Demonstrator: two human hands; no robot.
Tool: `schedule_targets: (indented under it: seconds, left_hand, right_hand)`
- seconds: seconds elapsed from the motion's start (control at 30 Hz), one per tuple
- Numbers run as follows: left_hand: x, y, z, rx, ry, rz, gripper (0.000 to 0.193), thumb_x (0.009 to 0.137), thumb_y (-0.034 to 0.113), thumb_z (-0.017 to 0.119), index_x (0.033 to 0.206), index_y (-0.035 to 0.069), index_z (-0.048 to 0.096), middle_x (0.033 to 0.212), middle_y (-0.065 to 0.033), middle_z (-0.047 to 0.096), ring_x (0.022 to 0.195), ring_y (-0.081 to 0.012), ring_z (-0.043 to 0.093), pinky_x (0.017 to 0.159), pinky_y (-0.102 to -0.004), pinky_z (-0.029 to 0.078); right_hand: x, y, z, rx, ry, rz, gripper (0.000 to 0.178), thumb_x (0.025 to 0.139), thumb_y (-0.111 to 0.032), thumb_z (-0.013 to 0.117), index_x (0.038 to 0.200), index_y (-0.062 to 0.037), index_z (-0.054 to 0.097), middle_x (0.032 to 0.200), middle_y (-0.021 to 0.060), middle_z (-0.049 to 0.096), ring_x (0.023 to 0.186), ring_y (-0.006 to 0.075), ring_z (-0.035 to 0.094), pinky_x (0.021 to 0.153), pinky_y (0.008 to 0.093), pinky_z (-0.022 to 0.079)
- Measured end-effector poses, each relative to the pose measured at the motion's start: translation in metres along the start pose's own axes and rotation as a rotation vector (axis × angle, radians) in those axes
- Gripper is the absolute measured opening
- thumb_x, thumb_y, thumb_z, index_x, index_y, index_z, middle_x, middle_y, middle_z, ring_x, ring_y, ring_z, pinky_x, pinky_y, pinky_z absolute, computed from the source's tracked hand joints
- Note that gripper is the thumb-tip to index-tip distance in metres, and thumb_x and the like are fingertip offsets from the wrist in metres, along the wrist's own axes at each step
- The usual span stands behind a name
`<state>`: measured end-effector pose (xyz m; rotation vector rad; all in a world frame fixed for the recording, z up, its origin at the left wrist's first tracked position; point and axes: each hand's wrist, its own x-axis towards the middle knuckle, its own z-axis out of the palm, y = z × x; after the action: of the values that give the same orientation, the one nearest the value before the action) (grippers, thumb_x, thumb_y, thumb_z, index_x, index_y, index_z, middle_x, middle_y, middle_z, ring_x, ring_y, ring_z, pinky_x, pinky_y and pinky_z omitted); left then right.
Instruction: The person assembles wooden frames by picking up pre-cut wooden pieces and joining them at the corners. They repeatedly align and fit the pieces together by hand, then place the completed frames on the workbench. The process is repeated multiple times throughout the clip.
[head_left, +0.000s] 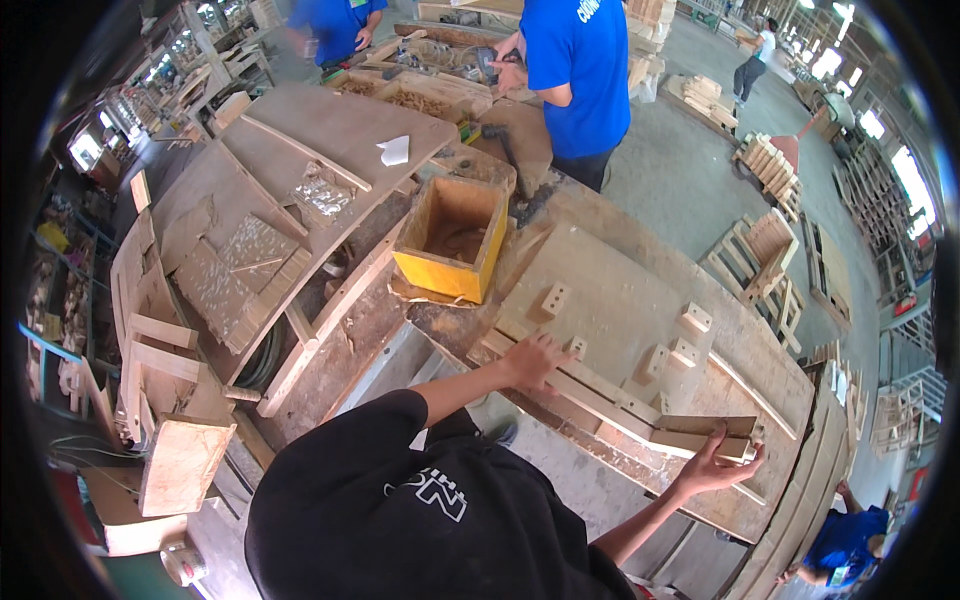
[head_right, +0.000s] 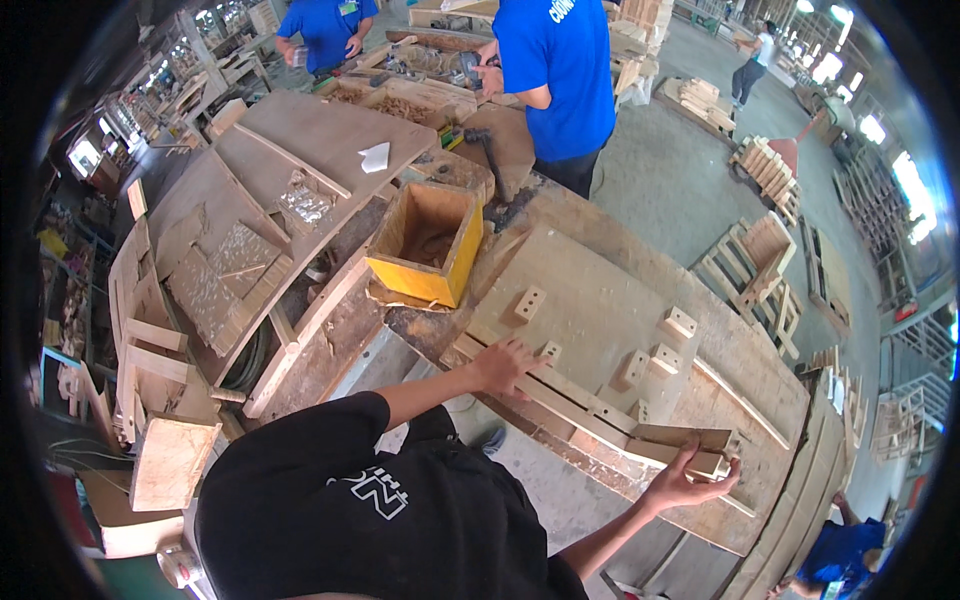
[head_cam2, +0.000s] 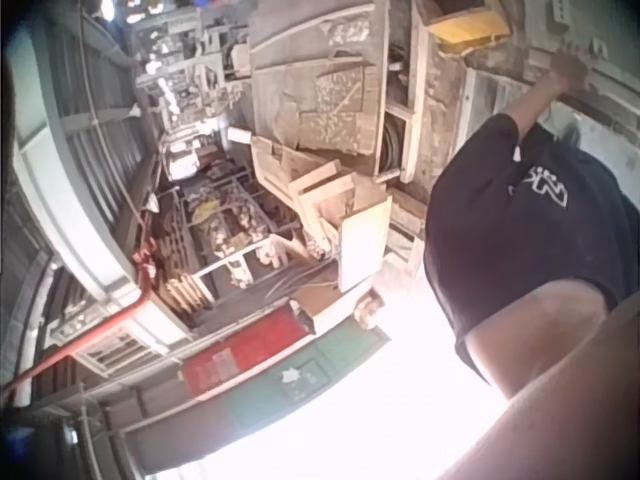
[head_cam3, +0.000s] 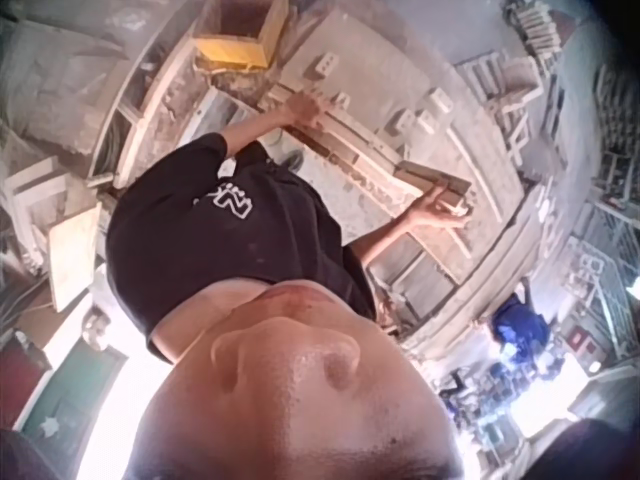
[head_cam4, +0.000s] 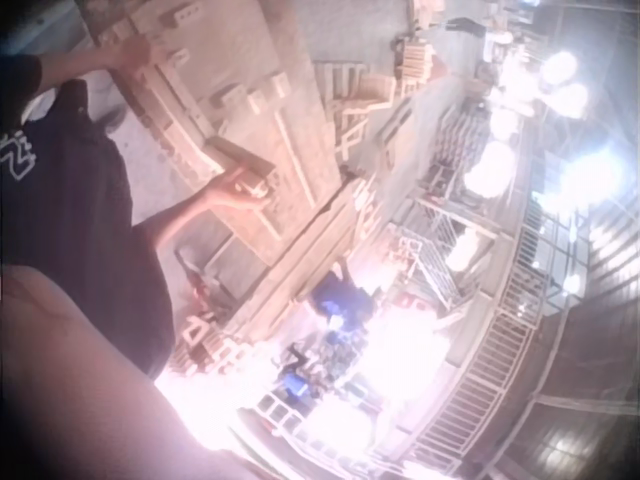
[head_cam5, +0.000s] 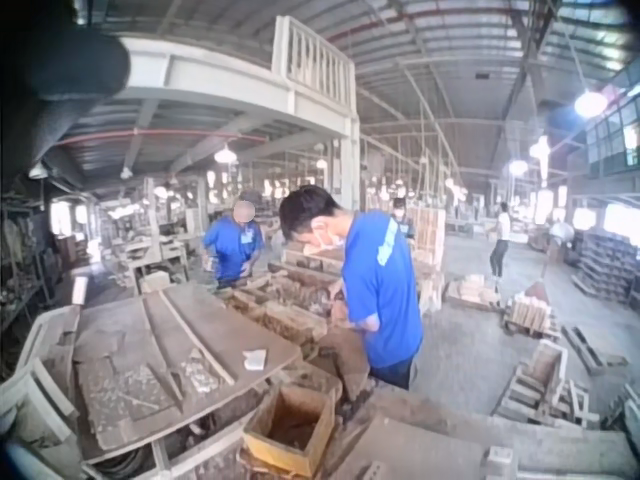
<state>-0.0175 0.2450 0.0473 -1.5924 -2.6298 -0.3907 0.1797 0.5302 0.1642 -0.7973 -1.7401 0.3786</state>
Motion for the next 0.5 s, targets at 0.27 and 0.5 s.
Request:
schedule_targets:
  seconds: [0.27, 0.5]
  left_hand:
    - [0.002, 0.002, 0.001, -0.028, -0.064, -0.044, 0.093, 0.067, 0.063, 0.071, 0.142, 0.014, 0.043, 0.108, -0.014, 0.06, 0.107, -0.032, 0.055, 0.103, -0.0472, 0.037]
    - [-0.039, 0.02, 0.011, -0.036, 0.291, -0.418, 0.094, 0.069, 0.046, 0.079, 0.143, 0.006, 0.038, 0.141, -0.0244, 0.04, 0.134, -0.038, 0.036, 0.113, -0.0521, 0.024]
  right_hand:
    - [0.003, 0.013, -0.007, 0.024, -0.076, -0.174, 0.073, 0.079, -0.025, 0.079, 0.136, -0.0009, 0.04, 0.131, 0.0178, 0.049, 0.12, 0.0348, 0.047, 0.102, 0.0489, 0.036]
    - [0.007, -0.015, -0.027, 0.167, -0.196, 0.071, 0.061, 0.094, -0.026, 0.062, 0.143, -0.0002, 0.038, 0.138, 0.0175, 0.049, 0.116, 0.0253, 0.051, 0.094, 0.0351, 0.042]
